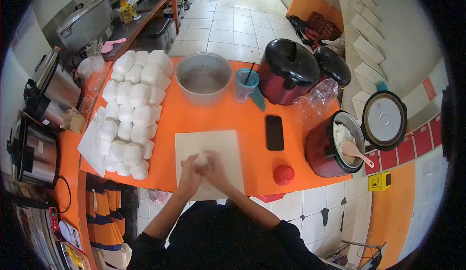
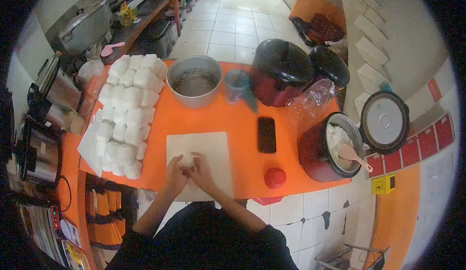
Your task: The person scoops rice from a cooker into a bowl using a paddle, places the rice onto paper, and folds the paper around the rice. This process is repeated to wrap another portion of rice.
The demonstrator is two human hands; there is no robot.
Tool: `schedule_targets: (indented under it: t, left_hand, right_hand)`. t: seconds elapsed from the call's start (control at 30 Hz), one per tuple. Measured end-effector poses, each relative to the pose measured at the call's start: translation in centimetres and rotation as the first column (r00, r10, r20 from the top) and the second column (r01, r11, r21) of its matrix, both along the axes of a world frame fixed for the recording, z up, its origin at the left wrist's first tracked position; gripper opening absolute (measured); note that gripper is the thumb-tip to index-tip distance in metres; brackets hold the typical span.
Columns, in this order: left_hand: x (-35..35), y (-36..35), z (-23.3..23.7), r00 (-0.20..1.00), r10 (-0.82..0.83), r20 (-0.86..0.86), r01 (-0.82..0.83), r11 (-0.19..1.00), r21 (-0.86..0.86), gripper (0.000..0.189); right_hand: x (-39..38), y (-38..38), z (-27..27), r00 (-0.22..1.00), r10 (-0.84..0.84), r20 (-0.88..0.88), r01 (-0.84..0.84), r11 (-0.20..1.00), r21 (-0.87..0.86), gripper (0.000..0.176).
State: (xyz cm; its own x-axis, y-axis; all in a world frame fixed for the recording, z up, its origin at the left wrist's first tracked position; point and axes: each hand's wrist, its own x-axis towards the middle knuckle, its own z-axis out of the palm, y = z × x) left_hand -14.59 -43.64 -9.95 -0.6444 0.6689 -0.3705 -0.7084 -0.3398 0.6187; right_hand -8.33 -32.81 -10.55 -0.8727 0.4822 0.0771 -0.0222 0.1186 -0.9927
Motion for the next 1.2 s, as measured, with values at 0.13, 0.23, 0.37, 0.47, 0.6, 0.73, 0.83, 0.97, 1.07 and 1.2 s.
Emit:
schedule_targets:
  t: [0.13, 0.23, 0.37, 0.47, 0.6, 0.73, 0.83, 0.97, 1.07, 1.2]
  left_hand:
    - [5.1, -1.7, 3.1, 0.914, 0.293, 0.280, -0.279, 0.956, -0.091, 0.040]
    - [7.1, -2.7, 1.1, 0.940, 0.214, -0.266, -0.311, 0.857, -0.411, 0.057]
    - [4.9, -1.7, 0.6, 0.434, -0.225, -0.873, -0.443, 0.790, -0.424, 0.047]
    - [2.5, -0.6, 0.5, -0.095, -0.521, -0.848, -0.438, 0.787, -0.434, 0.029]
    - [1.5, -0.3, -2.0, -0.324, -0.671, -0.667, -0.468, 0.726, -0.503, 0.029]
    - [1.8, -0.3, -2.6, -0.361, -0.635, -0.682, -0.503, 0.749, -0.431, 0.032]
    - [1.9, -0.1, -3.2, -0.340, -0.712, -0.614, -0.591, 0.670, -0.449, 0.043]
    - [3.2, 1.6, -1.1, 0.186, -0.422, -0.887, -0.608, 0.660, -0.442, 0.071]
    - [2.8, 2.5, -0.7, 0.421, -0.166, -0.892, -0.625, 0.659, -0.417, 0.089]
    - [3.5, -0.1, -2.7, 0.542, -0.427, -0.724, -0.539, 0.484, -0.689, 0.087]
  right_hand:
    - [-0.5, 2.8, -4.1, 0.922, 0.293, 0.252, -0.329, 0.938, 0.111, 0.042]
    - [0.6, 3.8, -2.9, 0.913, 0.305, 0.273, -0.394, 0.834, 0.386, 0.034]
    - [2.8, 4.0, -1.4, 0.929, 0.345, 0.137, -0.293, 0.456, 0.840, 0.028]
    - [5.7, 2.5, -3.2, 0.934, 0.330, 0.137, -0.299, 0.511, 0.806, 0.024]
    - [7.7, 2.7, -7.4, 0.960, 0.262, 0.094, -0.220, 0.506, 0.834, 0.022]
    - [5.7, 3.7, -3.8, 0.928, 0.093, 0.361, -0.331, 0.655, 0.679, 0.028]
    - [4.0, 3.3, -2.7, 0.979, -0.050, 0.198, -0.145, 0.512, 0.846, 0.029]
    - [3.1, 2.8, -0.2, 0.837, -0.041, 0.546, -0.468, 0.464, 0.752, 0.024]
    - [4.0, 1.0, -4.0, 0.857, -0.042, 0.513, -0.388, 0.602, 0.698, 0.021]
    - [5.0, -0.7, -4.3, 0.954, 0.062, 0.295, -0.198, 0.867, 0.458, 0.018]
